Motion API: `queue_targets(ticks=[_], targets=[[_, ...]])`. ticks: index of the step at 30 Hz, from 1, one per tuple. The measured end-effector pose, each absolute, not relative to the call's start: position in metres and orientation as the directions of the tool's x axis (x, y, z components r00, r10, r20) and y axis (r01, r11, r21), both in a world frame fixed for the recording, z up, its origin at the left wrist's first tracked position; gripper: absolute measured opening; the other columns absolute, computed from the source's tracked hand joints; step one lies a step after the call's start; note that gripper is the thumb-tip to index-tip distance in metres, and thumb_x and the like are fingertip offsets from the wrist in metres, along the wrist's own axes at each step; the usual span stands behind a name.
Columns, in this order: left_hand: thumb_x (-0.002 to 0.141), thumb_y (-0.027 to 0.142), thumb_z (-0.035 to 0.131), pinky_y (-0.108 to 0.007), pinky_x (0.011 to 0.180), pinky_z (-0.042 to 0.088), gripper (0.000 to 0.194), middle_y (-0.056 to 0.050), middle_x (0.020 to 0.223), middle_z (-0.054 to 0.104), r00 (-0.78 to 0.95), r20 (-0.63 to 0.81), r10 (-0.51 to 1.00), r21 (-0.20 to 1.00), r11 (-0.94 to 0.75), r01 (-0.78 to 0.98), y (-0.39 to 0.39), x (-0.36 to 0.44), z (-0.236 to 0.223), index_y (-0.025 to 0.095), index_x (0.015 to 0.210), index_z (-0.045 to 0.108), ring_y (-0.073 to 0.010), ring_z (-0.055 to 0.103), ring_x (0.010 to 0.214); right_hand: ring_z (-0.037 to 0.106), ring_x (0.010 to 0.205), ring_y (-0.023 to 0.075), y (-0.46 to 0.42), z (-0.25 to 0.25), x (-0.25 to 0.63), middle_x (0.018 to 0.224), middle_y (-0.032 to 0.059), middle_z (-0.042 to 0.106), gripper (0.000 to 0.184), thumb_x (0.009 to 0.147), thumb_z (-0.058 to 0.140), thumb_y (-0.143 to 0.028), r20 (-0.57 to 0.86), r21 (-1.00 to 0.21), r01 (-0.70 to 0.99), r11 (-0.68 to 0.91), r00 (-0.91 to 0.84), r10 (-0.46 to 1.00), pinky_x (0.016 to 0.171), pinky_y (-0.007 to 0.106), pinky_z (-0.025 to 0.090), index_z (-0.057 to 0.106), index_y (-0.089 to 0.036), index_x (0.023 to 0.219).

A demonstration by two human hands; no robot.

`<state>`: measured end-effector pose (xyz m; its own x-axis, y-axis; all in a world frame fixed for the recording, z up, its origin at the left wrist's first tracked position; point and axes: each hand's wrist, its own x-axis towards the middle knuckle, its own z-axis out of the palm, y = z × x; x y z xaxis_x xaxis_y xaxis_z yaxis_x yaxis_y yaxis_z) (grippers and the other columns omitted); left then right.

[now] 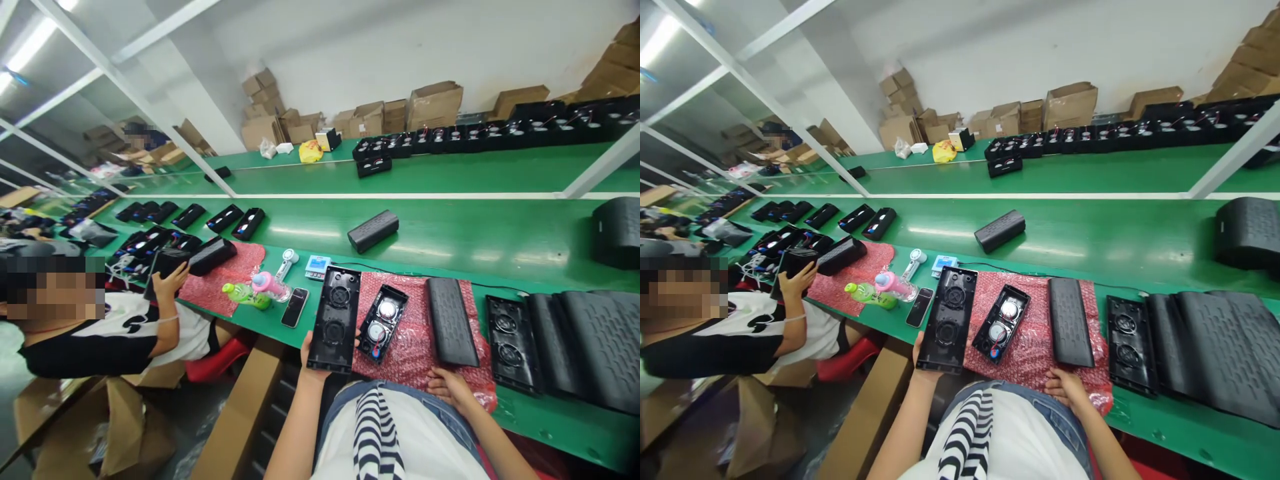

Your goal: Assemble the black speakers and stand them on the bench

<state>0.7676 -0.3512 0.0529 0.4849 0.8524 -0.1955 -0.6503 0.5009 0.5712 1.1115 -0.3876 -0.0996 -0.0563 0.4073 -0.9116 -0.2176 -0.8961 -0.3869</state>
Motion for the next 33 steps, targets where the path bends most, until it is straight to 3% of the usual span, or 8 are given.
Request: queue_targets(ticks=[7, 12, 15, 17, 20, 25, 30, 33], targets=[[0.068, 0.078, 0.028, -0.053, 0.086, 0.042, 0.099, -0.026, 0.137, 0.040, 0.586, -0.165, 0.793, 0.438, 0.591, -0.677, -0.347, 0.790, 0.073, 0.008, 0.139, 0.027, -0.0383, 0.044, 0.120, 0.062, 0.066, 0.0227, -0.386, -0.060, 1.087, 0.071, 0.0063, 0.065, 0.025, 0.062, 0.065, -0.040, -0.746, -0.666, 0.001, -0.746, 0.013, 0.666, 0.063, 0.032, 0.047, 0.061, -0.017, 0.071], [0.064, 0.081, 0.033, -0.049, 0.080, 0.044, 0.105, -0.028, 0.135, 0.042, 0.754, -0.224, 0.618, 0.266, 0.783, -0.562, -0.358, 0.818, 0.076, 0.003, 0.135, 0.034, -0.0377, 0.052, 0.110, 0.059, 0.096, 0.0252, -0.365, 0.011, 1.064, 0.109, 0.0097, 0.062, 0.063, 0.061, 0.074, -0.053, -0.428, -0.676, -0.411, -0.612, -0.457, 0.780, 0.086, 0.039, 0.045, 0.056, -0.022, 0.113], [0.066, 0.078, 0.036, -0.055, 0.090, 0.037, 0.098, -0.026, 0.129, 0.050, 0.798, -0.336, 0.501, 0.232, 0.865, -0.445, -0.371, 0.842, 0.068, 0.005, 0.131, 0.041, -0.0389, 0.054, 0.109, 0.061, 0.079, 0.0267, -0.349, 0.037, 1.046, 0.098, 0.0088, 0.065, 0.083, 0.046, 0.072, -0.073, -0.227, -0.563, -0.548, -0.619, -0.618, 0.753, 0.078, 0.047, 0.048, 0.056, -0.025, 0.112], [0.070, 0.069, 0.043, -0.051, 0.098, 0.033, 0.083, -0.022, 0.121, 0.058, 0.746, -0.450, 0.491, 0.278, 0.871, -0.406, -0.378, 0.856, 0.063, 0.005, 0.123, 0.050, -0.0358, 0.054, 0.111, 0.060, 0.071, 0.0292, -0.343, 0.043, 1.035, 0.091, 0.0111, 0.066, 0.097, 0.041, 0.054, -0.091, -0.258, -0.547, -0.525, -0.652, -0.635, 0.728, 0.074, 0.052, 0.048, 0.058, -0.023, 0.109], [0.072, 0.056, 0.051, -0.046, 0.102, 0.033, 0.066, -0.016, 0.115, 0.063, 0.648, -0.529, 0.548, 0.412, 0.833, -0.368, -0.381, 0.864, 0.057, 0.010, 0.119, 0.055, -0.0306, 0.055, 0.112, 0.059, 0.092, 0.0355, -0.333, 0.045, 1.027, 0.104, 0.0150, 0.063, 0.110, 0.046, 0.021, -0.100, -0.363, -0.622, -0.491, -0.610, -0.510, 0.780, 0.085, 0.057, 0.043, 0.057, -0.021, 0.114], [0.077, 0.044, 0.054, -0.040, 0.105, 0.032, 0.052, -0.010, 0.125, 0.058, 0.258, -0.572, 0.779, 0.820, 0.535, 0.203, -0.380, 0.829, 0.044, 0.018, 0.122, 0.054, -0.0235, 0.051, 0.116, 0.056, 0.102, 0.0366, -0.290, 0.057, 1.061, 0.099, 0.0103, 0.066, 0.079, 0.060, 0.042, -0.084, -0.343, -0.811, -0.379, -0.446, -0.310, 0.887, 0.092, 0.057, 0.041, 0.061, -0.023, 0.106], [0.083, 0.043, 0.044, -0.037, 0.106, 0.033, 0.052, -0.011, 0.131, 0.053, -0.006, -0.516, 0.856, 0.685, 0.417, 0.597, -0.409, 0.772, 0.027, 0.017, 0.128, 0.050, -0.0229, 0.048, 0.121, 0.046, 0.116, 0.0359, -0.238, 0.107, 1.069, 0.126, 0.0108, 0.053, 0.081, 0.063, 0.066, -0.057, -0.075, -0.986, 0.167, 0.010, -0.496, 0.865, 0.100, 0.055, 0.033, 0.043, -0.022, 0.133], [0.084, 0.048, 0.039, -0.037, 0.105, 0.034, 0.056, -0.011, 0.132, 0.052, -0.077, -0.597, 0.798, 0.621, 0.521, 0.585, -0.438, 0.748, 0.013, 0.017, 0.130, 0.048, -0.0239, 0.048, 0.121, 0.035, 0.123, 0.0383, -0.237, 0.121, 1.034, 0.138, 0.0152, 0.037, 0.095, 0.060, 0.072, -0.043, -0.005, -0.682, 0.460, 0.569, -0.781, 0.625, 0.102, 0.059, 0.023, 0.027, -0.025, 0.142]])
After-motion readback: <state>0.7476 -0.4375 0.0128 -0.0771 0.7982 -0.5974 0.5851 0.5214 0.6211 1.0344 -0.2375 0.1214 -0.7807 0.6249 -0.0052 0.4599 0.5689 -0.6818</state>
